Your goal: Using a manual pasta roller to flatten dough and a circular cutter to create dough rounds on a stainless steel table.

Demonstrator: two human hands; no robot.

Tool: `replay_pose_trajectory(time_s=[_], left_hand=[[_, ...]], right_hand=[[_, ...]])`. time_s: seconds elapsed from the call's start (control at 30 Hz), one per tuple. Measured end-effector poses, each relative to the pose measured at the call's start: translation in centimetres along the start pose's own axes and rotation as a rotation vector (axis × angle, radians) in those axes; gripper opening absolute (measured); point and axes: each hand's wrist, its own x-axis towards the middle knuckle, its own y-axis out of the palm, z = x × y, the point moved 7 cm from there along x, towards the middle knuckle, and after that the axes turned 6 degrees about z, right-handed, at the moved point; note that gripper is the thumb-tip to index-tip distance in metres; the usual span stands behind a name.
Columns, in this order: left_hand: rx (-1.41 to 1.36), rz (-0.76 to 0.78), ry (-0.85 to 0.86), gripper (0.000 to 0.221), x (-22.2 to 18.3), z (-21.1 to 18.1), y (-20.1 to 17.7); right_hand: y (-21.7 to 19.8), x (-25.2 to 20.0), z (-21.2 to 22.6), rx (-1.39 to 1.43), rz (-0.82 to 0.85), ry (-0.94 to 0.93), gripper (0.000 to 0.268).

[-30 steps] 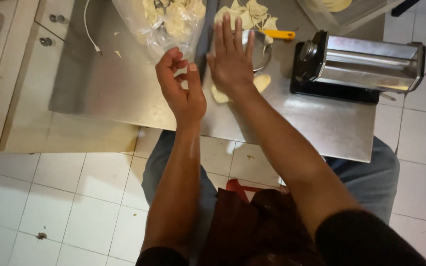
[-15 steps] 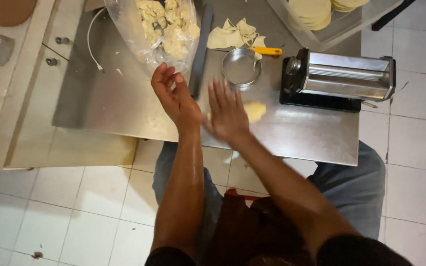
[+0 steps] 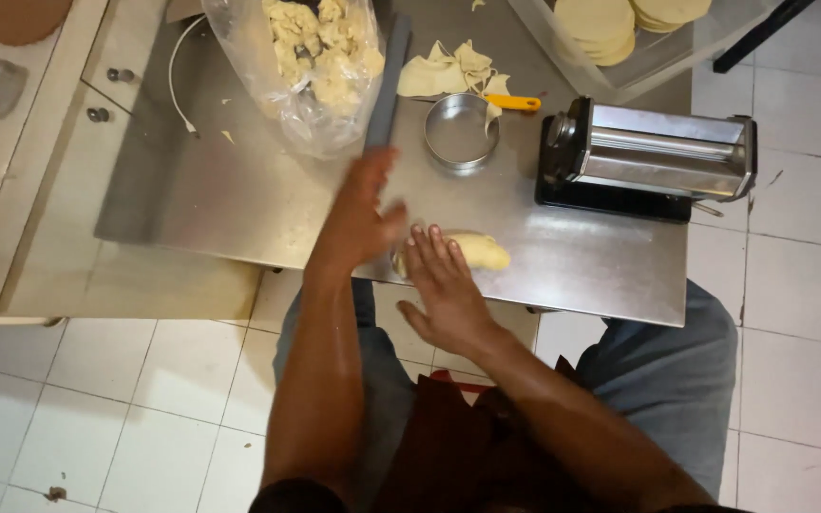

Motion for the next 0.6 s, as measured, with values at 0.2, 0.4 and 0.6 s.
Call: replay_pose_trajectory(time_s=[0.2,0.4,0.6], left_hand=[[0.291,0.808,-0.304,0.095,-4.8,0.7,5.3],[0.479,0.791,-0.134,0.066,-4.2,3.6,7.2],[0.622,0.381,0.374,0.058,-2.7,6.5,9.3]], right_hand=[[-5.8,-2.0,-7.7,0.026,-0.017,0.056,0.099],[-7.5,-0.4,-11.7,0.264,0.124,-0.023,0.054],[-7.3,0.1,-14.5,-0.265,-0.409,-0.326,0.027]])
